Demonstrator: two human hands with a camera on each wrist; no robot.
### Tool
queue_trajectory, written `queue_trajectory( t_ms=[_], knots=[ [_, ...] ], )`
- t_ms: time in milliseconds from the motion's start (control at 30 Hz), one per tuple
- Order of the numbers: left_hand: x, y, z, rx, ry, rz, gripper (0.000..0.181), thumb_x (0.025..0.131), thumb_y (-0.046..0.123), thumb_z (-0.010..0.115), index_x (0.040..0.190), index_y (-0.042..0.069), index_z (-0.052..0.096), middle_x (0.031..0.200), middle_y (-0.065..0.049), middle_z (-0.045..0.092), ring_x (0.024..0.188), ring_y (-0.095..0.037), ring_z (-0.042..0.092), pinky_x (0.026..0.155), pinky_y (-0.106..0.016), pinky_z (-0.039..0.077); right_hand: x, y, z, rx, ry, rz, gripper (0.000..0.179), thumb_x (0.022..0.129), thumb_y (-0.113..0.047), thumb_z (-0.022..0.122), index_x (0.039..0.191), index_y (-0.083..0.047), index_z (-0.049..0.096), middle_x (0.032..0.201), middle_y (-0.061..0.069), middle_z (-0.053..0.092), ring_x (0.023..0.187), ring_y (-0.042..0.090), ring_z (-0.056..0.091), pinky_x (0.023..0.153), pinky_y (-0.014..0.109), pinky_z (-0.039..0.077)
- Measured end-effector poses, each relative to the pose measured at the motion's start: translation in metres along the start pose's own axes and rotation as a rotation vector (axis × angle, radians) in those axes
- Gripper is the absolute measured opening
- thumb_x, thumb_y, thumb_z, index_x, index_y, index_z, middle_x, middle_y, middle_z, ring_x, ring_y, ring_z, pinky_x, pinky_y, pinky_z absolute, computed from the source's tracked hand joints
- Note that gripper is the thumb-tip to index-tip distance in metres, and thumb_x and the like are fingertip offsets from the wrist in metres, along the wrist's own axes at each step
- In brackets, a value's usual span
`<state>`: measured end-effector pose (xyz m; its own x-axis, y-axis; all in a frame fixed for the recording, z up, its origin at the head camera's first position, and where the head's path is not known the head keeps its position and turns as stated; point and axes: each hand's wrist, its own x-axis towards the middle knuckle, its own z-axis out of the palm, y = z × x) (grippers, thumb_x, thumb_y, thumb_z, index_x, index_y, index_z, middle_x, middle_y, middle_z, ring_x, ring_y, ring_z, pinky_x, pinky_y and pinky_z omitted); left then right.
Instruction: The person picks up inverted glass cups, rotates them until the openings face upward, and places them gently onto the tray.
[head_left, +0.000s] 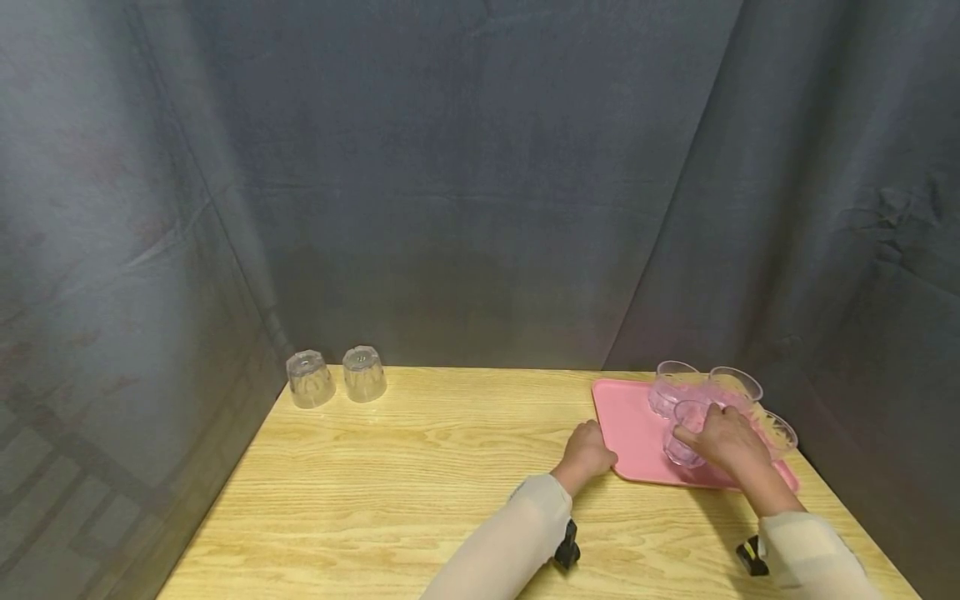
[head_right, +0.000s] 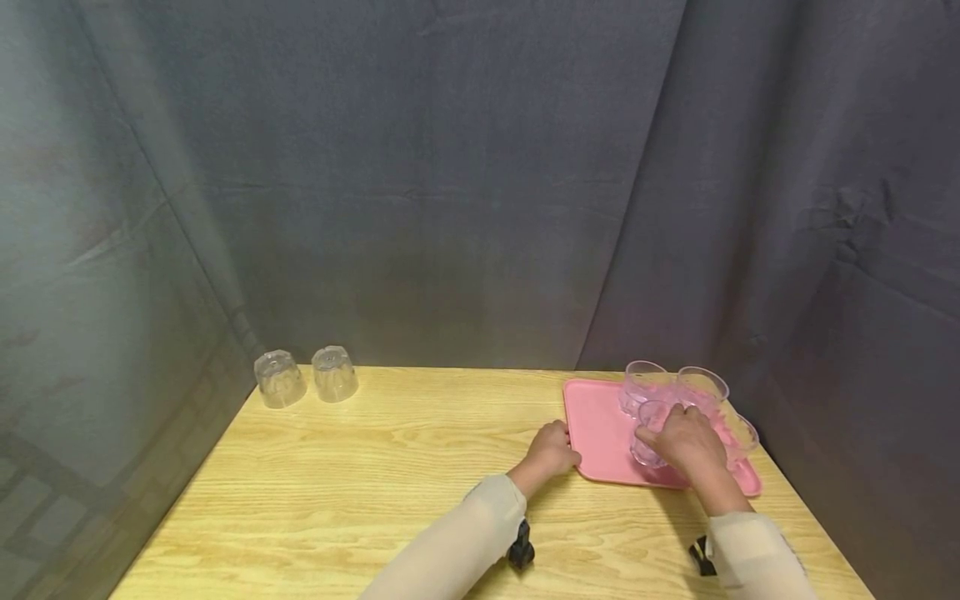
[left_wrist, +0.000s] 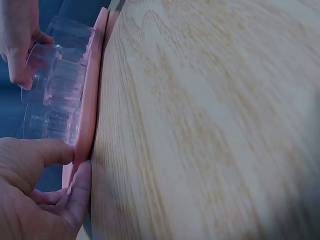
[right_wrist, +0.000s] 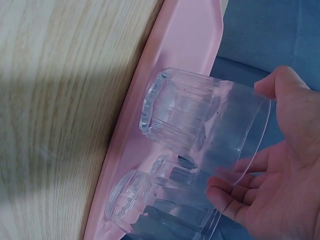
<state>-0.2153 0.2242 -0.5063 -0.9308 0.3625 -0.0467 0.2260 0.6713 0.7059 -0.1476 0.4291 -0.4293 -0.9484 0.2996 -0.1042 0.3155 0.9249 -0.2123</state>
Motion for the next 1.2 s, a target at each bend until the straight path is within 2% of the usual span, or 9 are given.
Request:
queue_trajectory(
  t_ms=[500, 800, 1000, 1100, 1200],
  knots=[
    [-0.002, -0.002, -0.004, 0.005, 0.009, -0.002, 0.026, 0.078, 0.009, 0.08, 0.097, 0.006, 0.063, 0.085, -0.002, 0.054, 0.074, -0.015, 0.047, 0.071, -0.026, 0.048, 0.003, -0.007, 0.0, 0.0, -0.047, 0.038, 0.118, 0.089, -0.068, 0.058, 0.142, 0.029, 0.018, 0.141, 0.052, 0.018, 0.131, 0.068, 0.022, 0.098, 0.078, 0.035],
    [-0.003, -0.005, -0.008, -0.024, 0.001, 0.007, 0.023, 0.077, 0.008, 0.078, 0.094, 0.006, 0.062, 0.083, -0.002, 0.053, 0.071, -0.015, 0.045, 0.067, -0.026, 0.045, 0.003, -0.007, 0.0, -0.021, -0.024, -0.013, 0.116, 0.09, -0.07, 0.054, 0.139, 0.03, 0.023, 0.139, 0.053, 0.023, 0.128, 0.067, 0.028, 0.093, 0.076, 0.041],
    [-0.007, -0.003, -0.015, -0.067, -0.04, 0.0, 0.022, 0.079, 0.01, 0.078, 0.09, 0.008, 0.06, 0.08, 0.0, 0.052, 0.067, -0.016, 0.042, 0.06, -0.025, 0.041, 0.001, -0.003, -0.002, -0.028, -0.009, -0.047, 0.109, 0.092, -0.064, 0.054, 0.136, 0.031, 0.025, 0.136, 0.054, 0.025, 0.125, 0.068, 0.033, 0.09, 0.075, 0.043],
    [-0.009, -0.001, -0.02, -0.08, -0.064, -0.017, 0.024, 0.083, 0.014, 0.077, 0.102, 0.005, 0.064, 0.083, -0.001, 0.056, 0.064, -0.016, 0.045, 0.059, -0.025, 0.041, 0.001, 0.0, -0.003, -0.032, -0.006, -0.059, 0.109, 0.093, -0.064, 0.053, 0.136, 0.032, 0.025, 0.137, 0.054, 0.025, 0.125, 0.068, 0.032, 0.09, 0.074, 0.043],
    [-0.01, 0.0, -0.025, -0.072, -0.085, -0.024, 0.039, 0.087, 0.019, 0.075, 0.121, 0.004, 0.064, 0.094, -0.004, 0.066, 0.063, -0.016, 0.049, 0.061, -0.025, 0.044, 0.001, 0.004, -0.002, -0.04, 0.008, -0.077, 0.109, 0.094, -0.065, 0.051, 0.135, 0.033, 0.026, 0.135, 0.055, 0.026, 0.124, 0.069, 0.033, 0.091, 0.074, 0.043]
  ],
)
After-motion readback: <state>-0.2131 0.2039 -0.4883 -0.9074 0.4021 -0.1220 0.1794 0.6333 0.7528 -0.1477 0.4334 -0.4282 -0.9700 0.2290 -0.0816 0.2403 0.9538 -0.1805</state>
